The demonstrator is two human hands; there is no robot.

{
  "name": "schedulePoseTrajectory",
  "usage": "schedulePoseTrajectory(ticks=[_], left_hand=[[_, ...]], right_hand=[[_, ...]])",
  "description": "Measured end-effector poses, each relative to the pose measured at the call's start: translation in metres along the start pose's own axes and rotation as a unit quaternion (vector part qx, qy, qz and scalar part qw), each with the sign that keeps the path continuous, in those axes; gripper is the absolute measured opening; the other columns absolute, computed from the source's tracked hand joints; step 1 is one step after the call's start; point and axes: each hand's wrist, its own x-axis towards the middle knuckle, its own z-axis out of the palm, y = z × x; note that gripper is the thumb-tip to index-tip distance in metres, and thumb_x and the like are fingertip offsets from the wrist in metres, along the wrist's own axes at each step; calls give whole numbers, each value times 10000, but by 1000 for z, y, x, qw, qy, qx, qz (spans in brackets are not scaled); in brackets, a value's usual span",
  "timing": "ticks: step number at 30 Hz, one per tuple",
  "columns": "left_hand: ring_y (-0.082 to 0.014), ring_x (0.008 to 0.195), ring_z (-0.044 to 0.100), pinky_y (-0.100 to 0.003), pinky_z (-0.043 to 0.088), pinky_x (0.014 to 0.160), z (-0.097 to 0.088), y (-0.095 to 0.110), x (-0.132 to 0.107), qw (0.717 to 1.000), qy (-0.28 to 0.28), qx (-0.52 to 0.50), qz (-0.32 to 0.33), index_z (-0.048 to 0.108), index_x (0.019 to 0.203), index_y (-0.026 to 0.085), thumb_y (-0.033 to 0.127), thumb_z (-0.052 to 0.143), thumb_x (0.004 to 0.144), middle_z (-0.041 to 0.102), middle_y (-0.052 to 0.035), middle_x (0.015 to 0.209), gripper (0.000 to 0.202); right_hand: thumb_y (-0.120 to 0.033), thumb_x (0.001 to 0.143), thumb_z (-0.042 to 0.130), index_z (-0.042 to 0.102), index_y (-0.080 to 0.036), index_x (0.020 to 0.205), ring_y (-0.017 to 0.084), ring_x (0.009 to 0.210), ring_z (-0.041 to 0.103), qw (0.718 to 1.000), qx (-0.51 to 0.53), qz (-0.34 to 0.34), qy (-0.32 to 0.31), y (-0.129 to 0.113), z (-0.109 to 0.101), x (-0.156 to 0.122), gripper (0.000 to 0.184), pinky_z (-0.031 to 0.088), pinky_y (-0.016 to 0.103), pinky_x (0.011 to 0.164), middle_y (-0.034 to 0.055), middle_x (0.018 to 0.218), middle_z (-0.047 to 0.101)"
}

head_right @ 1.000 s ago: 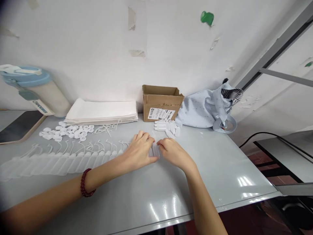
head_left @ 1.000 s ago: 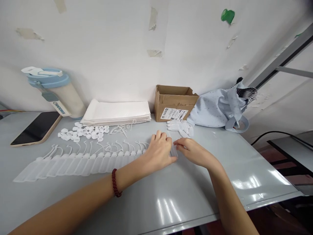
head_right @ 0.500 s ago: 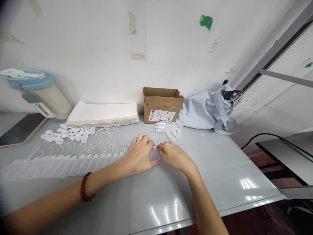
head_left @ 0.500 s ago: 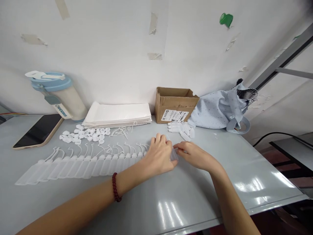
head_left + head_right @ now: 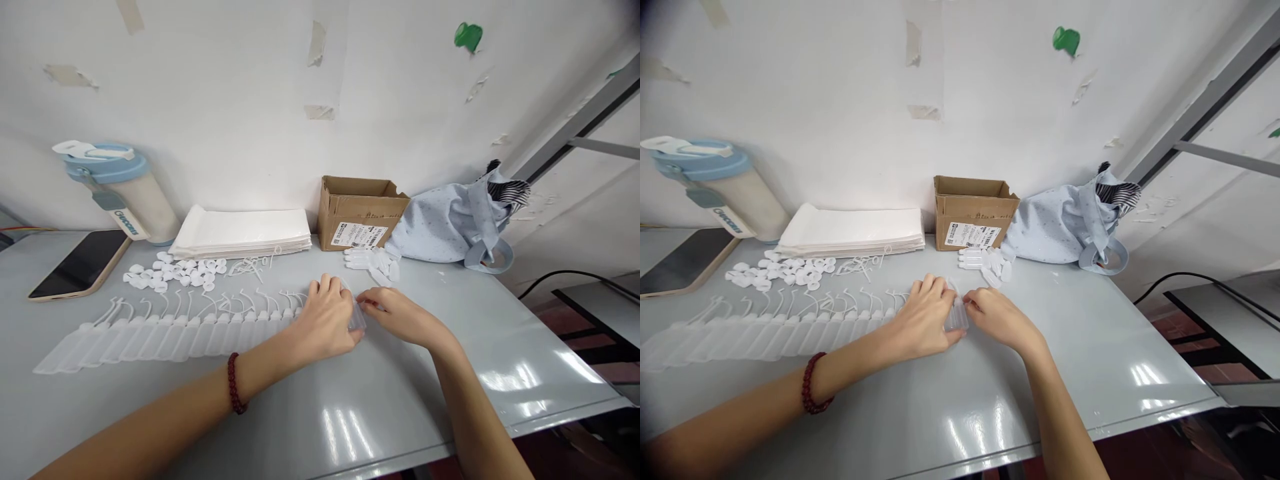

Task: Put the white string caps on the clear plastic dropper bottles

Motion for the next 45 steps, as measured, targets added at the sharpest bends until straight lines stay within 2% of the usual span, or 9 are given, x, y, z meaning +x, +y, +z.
schedulePoseTrajectory(ticks=[7, 10, 13, 17, 21, 26, 31, 36, 45], left_hand=[[-303, 948, 450, -417, 408, 776, -1, 0, -2, 1000, 5, 1, 1, 603, 898, 103, 490, 641, 740, 531, -126, 931, 419], [-300, 953, 448, -423, 405, 791, -4, 0, -1, 1000, 7, -10, 0, 599, 898, 104, 499, 645, 742, 532, -123, 935, 427], [-297, 944, 449, -428, 406, 787, -7, 0, -4, 1000, 14, -18, -1, 596, 916, 101, 501, 655, 739, 531, -119, 930, 441], [-303, 952, 442, -440, 408, 773, -13, -1, -22, 999, 42, -25, 8, 584, 987, 106, 486, 695, 712, 529, -125, 971, 481], [-295, 965, 434, -457, 408, 790, -23, -6, -52, 996, 61, -63, 13, 540, 1103, 124, 482, 691, 726, 520, -125, 1034, 541], [-272, 992, 422, -433, 415, 835, -25, -17, -93, 986, 98, -132, 12, 482, 1144, 195, 377, 677, 767, 506, -95, 1067, 462], [-255, 980, 414, -408, 426, 828, -20, -27, -113, 981, 128, -145, 30, 447, 1157, 210, 287, 655, 792, 495, -79, 1032, 427], [-245, 954, 422, -398, 432, 819, -20, -31, -114, 977, 144, -153, 33, 464, 1133, 199, 275, 649, 800, 500, -78, 1002, 388], [-245, 971, 423, -406, 436, 824, -19, -32, -116, 972, 163, -169, 12, 457, 1151, 218, 274, 631, 816, 500, -77, 1025, 381]], right_hand=[[-198, 832, 379, 581, -174, 632, 136, 556, 399, 1000, 5, 4, 2, 0, 0, 0, 285, 311, 271, 530, -12, 571, 474], [-244, 852, 387, 584, -175, 641, 139, 561, 419, 1000, 13, 15, 3, 1, 0, 1, 296, 326, 278, 537, -9, 583, 492], [-303, 861, 428, 644, -162, 866, 172, 644, 523, 998, 33, 44, 6, 3, -1, -1, 258, 390, 300, 599, 30, 703, 603], [-383, 829, 532, 532, -163, 1209, 221, 818, 583, 997, 40, 59, -17, 7, -5, -4, 439, 443, 346, 733, 63, 858, 637], [-456, 702, 685, 453, -211, 1310, 243, 934, 567, 995, 25, 74, -67, 11, -12, -6, 695, 442, 366, 826, 70, 989, 590], [-347, 622, 753, 389, -270, 1370, 232, 945, 557, 990, 25, 89, -107, 14, -13, -5, 835, 432, 358, 860, 49, 1020, 542], [-260, 649, 711, 456, -274, 1321, 220, 938, 547, 992, 19, 74, -99, 16, -10, -3, 719, 432, 355, 863, 43, 1007, 531], [-259, 678, 675, 528, -241, 1244, 213, 934, 550, 994, 19, 68, -78, 16, -7, 0, 585, 441, 355, 858, 48, 996, 540], [-266, 657, 688, 563, -226, 1185, 209, 914, 562, 997, 42, 28, -51, 12, -2, 5, 544, 463, 357, 844, 39, 968, 572]])
